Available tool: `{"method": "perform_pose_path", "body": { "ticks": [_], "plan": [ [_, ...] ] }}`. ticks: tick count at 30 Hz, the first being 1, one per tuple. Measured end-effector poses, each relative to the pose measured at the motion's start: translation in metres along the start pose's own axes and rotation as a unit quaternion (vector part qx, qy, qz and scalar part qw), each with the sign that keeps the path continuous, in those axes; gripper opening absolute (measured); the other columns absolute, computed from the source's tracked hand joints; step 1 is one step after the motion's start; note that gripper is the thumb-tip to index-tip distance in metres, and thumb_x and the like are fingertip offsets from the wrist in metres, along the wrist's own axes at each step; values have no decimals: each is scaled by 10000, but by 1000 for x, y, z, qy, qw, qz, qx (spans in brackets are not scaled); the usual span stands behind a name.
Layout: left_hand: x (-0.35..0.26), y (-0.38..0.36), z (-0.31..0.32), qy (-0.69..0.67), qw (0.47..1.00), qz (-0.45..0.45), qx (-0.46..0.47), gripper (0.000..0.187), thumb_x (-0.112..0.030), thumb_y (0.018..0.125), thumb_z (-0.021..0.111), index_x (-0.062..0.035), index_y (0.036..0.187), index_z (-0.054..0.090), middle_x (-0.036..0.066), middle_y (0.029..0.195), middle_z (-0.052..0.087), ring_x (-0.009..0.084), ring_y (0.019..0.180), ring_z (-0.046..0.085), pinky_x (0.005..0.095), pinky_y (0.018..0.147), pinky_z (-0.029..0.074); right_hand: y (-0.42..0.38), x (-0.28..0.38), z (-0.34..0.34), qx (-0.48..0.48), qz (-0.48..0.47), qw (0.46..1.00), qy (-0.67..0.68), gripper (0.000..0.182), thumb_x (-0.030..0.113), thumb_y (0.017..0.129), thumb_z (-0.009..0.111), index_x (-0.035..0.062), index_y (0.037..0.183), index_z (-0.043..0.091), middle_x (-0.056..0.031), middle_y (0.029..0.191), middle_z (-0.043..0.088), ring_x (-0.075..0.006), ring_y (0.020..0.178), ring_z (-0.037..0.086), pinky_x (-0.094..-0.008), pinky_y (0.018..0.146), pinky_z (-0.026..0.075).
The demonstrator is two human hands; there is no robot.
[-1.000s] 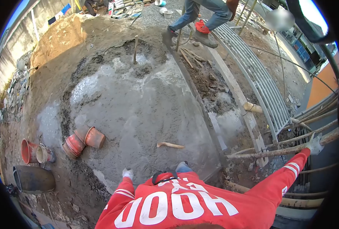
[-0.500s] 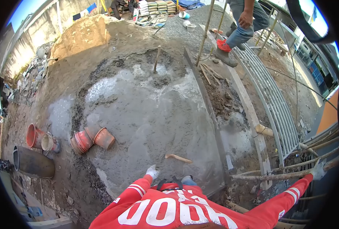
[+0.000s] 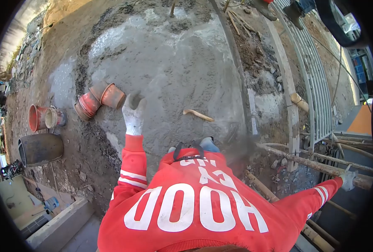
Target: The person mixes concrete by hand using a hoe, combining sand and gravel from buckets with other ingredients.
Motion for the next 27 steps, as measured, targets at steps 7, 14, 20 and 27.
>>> {"method": "perform_pose_path", "body": {
  "ticks": [7,14,20,27],
  "plan": [
    [-311,-29,-39,-148,868,468,-81,647,-219,866,790,44,1392,521,182,1238,646,314,1046,662,379,953,529,22,-8,7,-18,-44,996,-73,793,593,694,836,-112,1023,685,-299,960,709,-384,821,727,-472,642,607],
    [-338,0,-7,-213,810,538,-90,586,-179,882,759,48,1374,535,179,1240,650,300,1055,661,371,961,526,-29,23,-24,25,-33,993,107,647,356,808,836,-148,1142,604,-231,1078,669,-326,811,702,-416,572,693],
    [-361,16,7,-242,784,564,-99,536,-145,896,733,50,1358,547,176,1242,653,288,1063,660,365,968,523,-25,4,-1,93,62,953,280,534,220,902,758,-85,1278,532,-228,1245,550,-325,1005,650,-450,780,687],
    [-418,52,21,-299,692,646,-118,479,-105,911,702,54,1340,561,173,1245,657,273,1072,659,357,976,520,-17,-19,32,186,60,865,463,711,201,922,760,-26,1468,365,-190,1343,485,-272,1127,588,-336,846,626]
  ]
}}
Point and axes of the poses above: each hand's wrist, its own y-axis towards the middle knuckle, its own z-axis out of the palm, x = y × z, the point moved 10 cm from there along y, towards the middle knuckle
